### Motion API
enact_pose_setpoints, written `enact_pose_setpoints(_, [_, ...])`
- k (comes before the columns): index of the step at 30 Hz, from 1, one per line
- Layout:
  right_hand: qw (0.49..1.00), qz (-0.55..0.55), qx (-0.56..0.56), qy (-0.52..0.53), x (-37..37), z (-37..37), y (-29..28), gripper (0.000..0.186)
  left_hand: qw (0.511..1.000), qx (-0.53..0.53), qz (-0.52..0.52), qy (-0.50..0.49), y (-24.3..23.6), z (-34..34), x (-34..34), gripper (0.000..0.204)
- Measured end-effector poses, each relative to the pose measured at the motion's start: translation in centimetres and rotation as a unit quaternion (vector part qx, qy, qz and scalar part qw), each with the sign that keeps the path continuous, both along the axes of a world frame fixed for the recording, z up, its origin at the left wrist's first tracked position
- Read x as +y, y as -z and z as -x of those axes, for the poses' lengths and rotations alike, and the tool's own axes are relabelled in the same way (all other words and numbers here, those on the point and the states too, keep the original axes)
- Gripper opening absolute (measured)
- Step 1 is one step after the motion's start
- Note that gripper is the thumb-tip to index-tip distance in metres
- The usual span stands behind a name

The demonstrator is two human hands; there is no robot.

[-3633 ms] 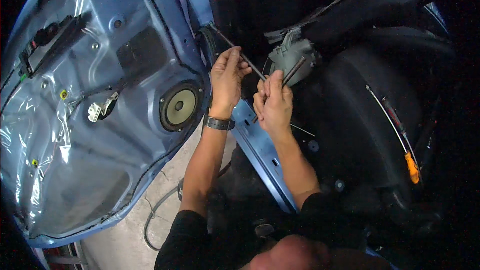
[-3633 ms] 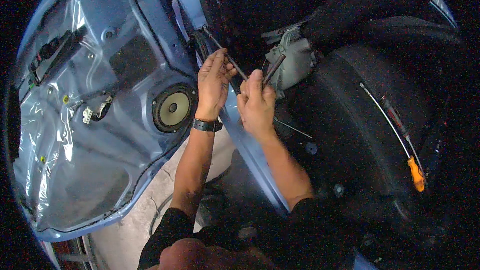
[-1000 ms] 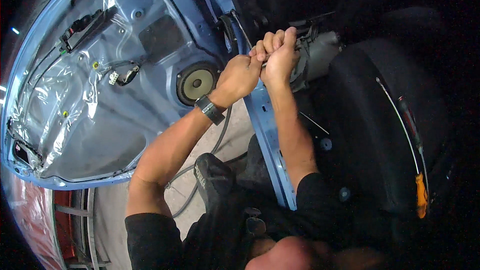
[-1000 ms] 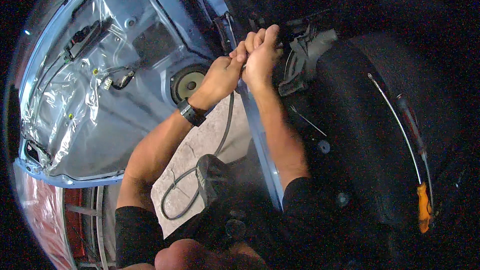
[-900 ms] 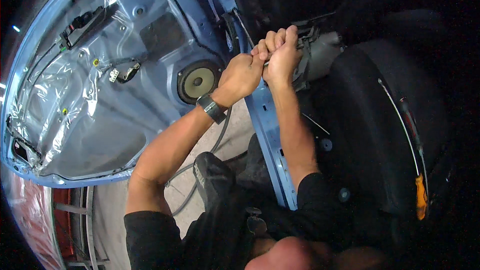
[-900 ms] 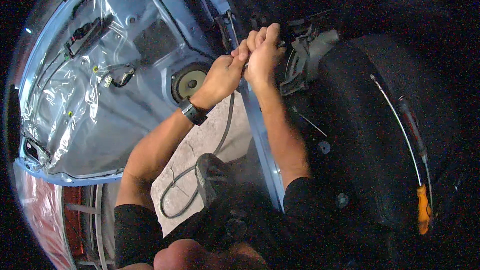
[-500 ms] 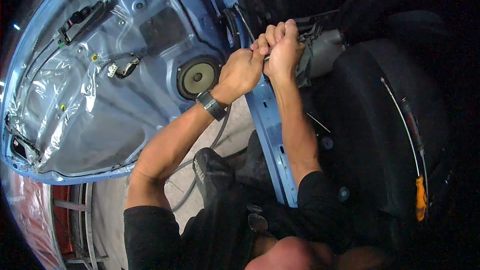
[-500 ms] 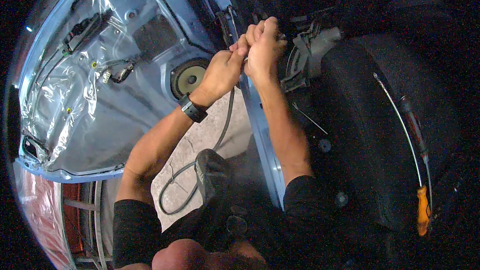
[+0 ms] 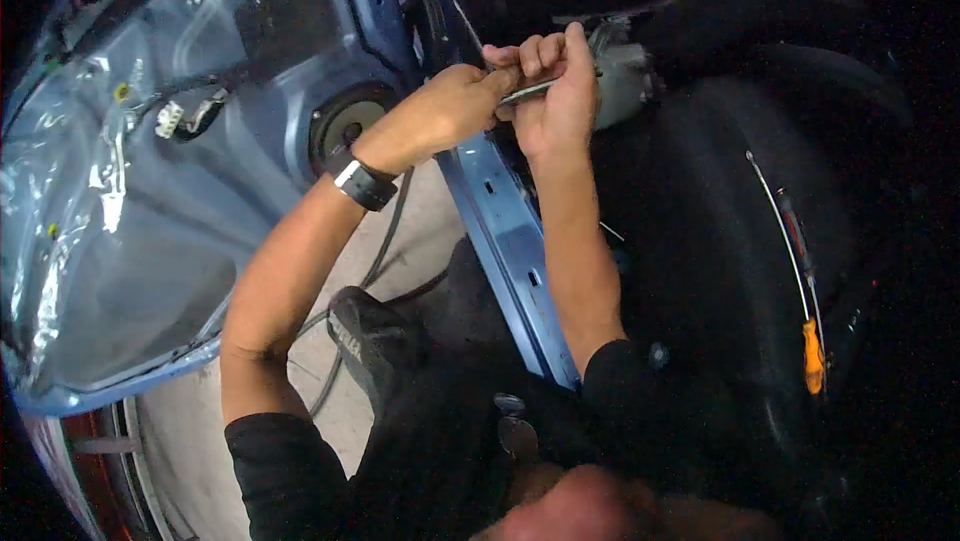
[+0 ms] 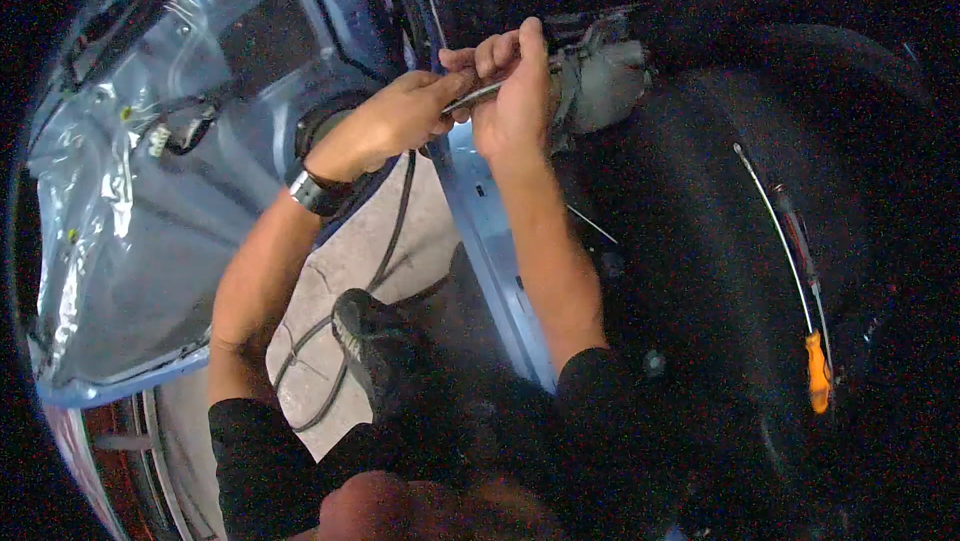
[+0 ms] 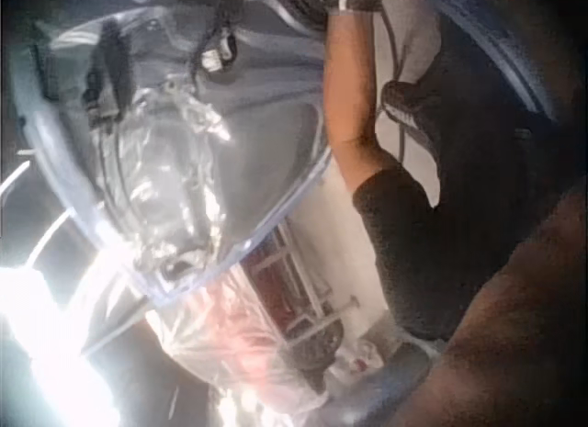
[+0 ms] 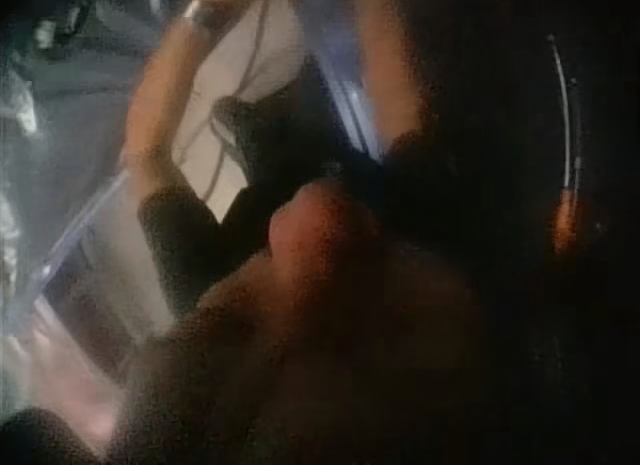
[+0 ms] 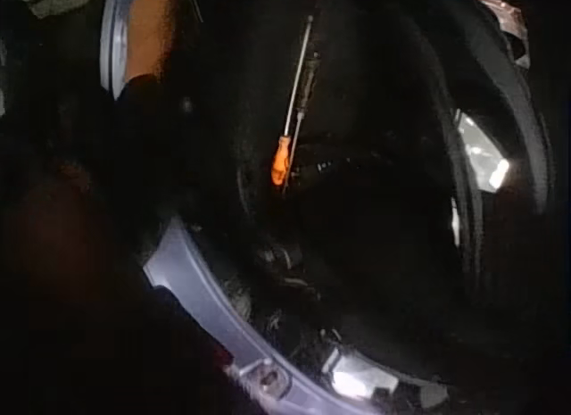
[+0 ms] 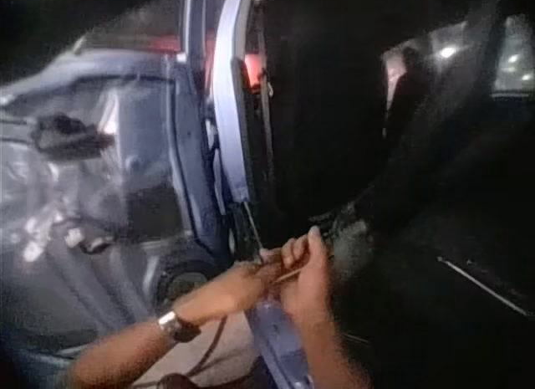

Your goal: The person works on the hinge area of an open blue car door, using a thin metal tool to adjust or guide a cable and then pressing on plastic components with their hands.

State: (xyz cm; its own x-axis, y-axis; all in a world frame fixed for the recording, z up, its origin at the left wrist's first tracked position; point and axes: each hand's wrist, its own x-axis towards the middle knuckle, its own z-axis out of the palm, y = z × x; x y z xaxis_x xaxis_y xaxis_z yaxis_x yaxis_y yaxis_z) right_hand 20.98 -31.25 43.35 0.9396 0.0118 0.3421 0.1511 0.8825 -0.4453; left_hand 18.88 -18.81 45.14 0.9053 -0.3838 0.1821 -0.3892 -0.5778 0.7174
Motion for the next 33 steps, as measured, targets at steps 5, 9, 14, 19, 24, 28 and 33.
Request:
enact_pose_setpoints(5, [0.996, 0.022, 0.054, 0.063, -1.1, -0.6, 2.5, 0.033, 0.93, 0.302, 0.191, 0.085, 1.1, -0.3, 0.5, 0.03])
enact_pose_setpoints(9, [0.979, 0.091, 0.04, 0.181, -1.8, -0.9, 3.5, 0.019, 0.924, 0.308, 0.199, 0.108, 1.9, -0.5, 1.0, 0.031])
enact_pose_setpoints(14, [0.922, 0.154, 0.016, 0.355, -2.4, -1.7, 3.7, 0.02, 0.929, 0.28, 0.208, 0.123, 1.9, -0.3, 0.5, 0.031])
enact_pose_setpoints(19, [0.927, 0.141, 0.034, 0.346, -1.8, -1.6, 4.3, 0.02, 0.927, 0.279, 0.208, 0.143, 3.1, -0.5, 0.4, 0.033])
enact_pose_setpoints(24, [0.903, 0.287, 0.118, 0.295, -2.7, -0.5, 3.7, 0.023, 0.928, 0.325, 0.14, 0.118, 2.0, -0.5, 0.6, 0.035])
enact_pose_setpoints(28, [0.923, 0.265, 0.202, 0.192, -3.5, -0.2, 4.2, 0.024, 0.935, 0.318, 0.127, 0.089, 1.6, -0.2, 0.4, 0.034])
enact_pose_setpoints(33, [0.899, 0.298, 0.268, 0.178, -4.0, -0.2, 4.2, 0.023, 0.957, 0.27, 0.082, 0.073, -0.1, -0.9, -0.5, 0.033])
